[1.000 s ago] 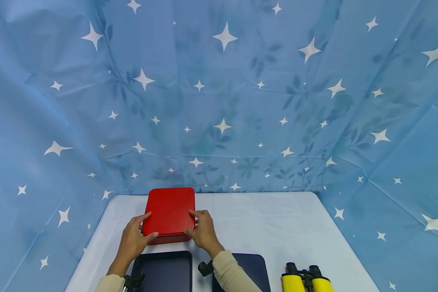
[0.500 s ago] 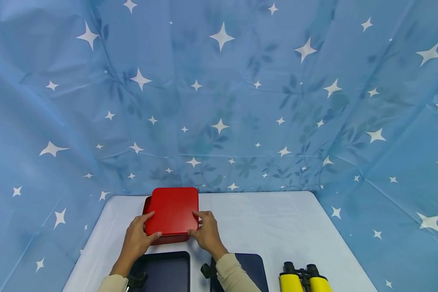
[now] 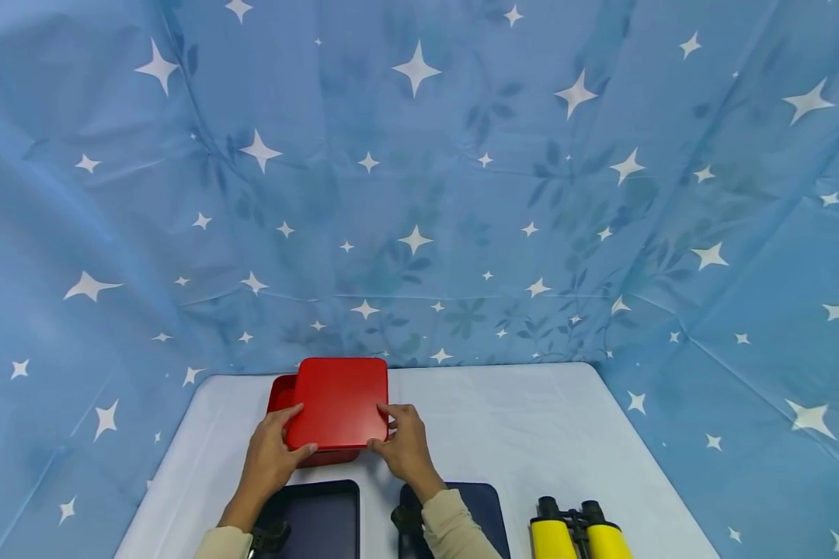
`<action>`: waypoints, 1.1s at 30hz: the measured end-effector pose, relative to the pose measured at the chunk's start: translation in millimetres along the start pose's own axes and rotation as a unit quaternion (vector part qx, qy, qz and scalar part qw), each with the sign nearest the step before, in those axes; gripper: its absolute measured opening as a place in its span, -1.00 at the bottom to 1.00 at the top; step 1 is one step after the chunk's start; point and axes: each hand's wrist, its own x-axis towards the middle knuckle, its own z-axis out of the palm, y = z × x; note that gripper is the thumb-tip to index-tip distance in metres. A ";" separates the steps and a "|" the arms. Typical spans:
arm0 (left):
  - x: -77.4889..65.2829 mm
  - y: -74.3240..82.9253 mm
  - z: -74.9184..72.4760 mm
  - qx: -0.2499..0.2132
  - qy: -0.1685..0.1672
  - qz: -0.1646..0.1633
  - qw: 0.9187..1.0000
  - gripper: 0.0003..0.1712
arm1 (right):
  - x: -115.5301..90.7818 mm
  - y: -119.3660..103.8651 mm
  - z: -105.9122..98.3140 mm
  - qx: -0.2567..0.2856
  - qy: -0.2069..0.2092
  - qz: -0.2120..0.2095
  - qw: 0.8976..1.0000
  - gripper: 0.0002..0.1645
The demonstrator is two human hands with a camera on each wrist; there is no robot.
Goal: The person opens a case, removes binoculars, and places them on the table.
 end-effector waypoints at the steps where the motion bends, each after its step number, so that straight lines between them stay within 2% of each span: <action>1: 0.0 0.9 0.9 0.001 0.000 0.000 1.000 -0.08 | -0.6 0.1 -1.2 0.002 0.002 0.001 1.000 -0.15; 10: -3.1 14.7 7.4 -0.010 -0.003 0.000 1.000 -0.06 | -6.9 6.0 -11.1 0.007 0.015 0.014 1.000 -0.13; 18: -5.3 22.8 16.7 0.000 0.020 0.026 0.999 -0.07 | -11.8 10.4 -21.7 0.000 0.026 0.015 1.000 -0.14; 27: -4.6 32.1 27.4 -0.009 0.020 0.036 0.999 -0.07 | -13.9 15.7 -35.5 0.000 0.037 0.019 0.999 -0.15; 33: -4.7 37.0 35.0 -0.021 0.005 0.023 1.000 -0.07 | -16.6 21.8 -42.0 -0.002 0.043 0.027 0.999 -0.14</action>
